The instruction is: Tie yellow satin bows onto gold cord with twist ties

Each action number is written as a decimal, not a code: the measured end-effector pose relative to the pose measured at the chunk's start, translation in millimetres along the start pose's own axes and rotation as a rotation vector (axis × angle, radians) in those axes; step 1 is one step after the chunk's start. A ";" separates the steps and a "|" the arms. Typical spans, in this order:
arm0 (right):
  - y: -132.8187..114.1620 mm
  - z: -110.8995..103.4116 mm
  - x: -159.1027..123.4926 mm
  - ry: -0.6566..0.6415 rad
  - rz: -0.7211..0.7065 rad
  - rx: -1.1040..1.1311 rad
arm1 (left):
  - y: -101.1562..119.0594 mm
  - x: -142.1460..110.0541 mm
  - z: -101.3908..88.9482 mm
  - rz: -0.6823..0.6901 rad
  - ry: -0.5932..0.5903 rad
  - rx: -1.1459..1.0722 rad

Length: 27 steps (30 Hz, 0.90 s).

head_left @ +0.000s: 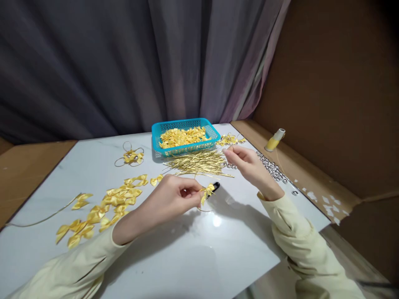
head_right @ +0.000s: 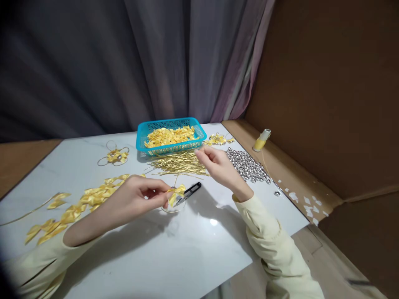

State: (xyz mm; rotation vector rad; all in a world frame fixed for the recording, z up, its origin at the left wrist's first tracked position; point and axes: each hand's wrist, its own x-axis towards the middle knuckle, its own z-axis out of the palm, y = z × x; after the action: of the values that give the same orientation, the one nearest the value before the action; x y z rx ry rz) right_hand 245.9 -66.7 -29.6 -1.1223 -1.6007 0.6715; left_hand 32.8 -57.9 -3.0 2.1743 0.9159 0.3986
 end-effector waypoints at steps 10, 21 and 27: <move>10.1 -20.9 11.0 0.180 -0.003 0.204 | -4.0 4.1 5.8 0.005 -0.118 -0.040; 18.1 -42.0 24.2 0.303 -0.025 0.246 | -8.7 2.9 12.1 -0.005 -0.291 -0.080; 32.6 -42.0 24.9 0.317 0.046 0.354 | -8.6 6.2 10.2 0.003 -0.299 -0.088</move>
State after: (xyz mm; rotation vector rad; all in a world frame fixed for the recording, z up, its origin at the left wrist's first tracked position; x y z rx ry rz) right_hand 295.4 -35.3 -33.4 -0.9487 -1.1384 0.7333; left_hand 38.3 -54.6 -16.3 2.0834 0.7150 0.1071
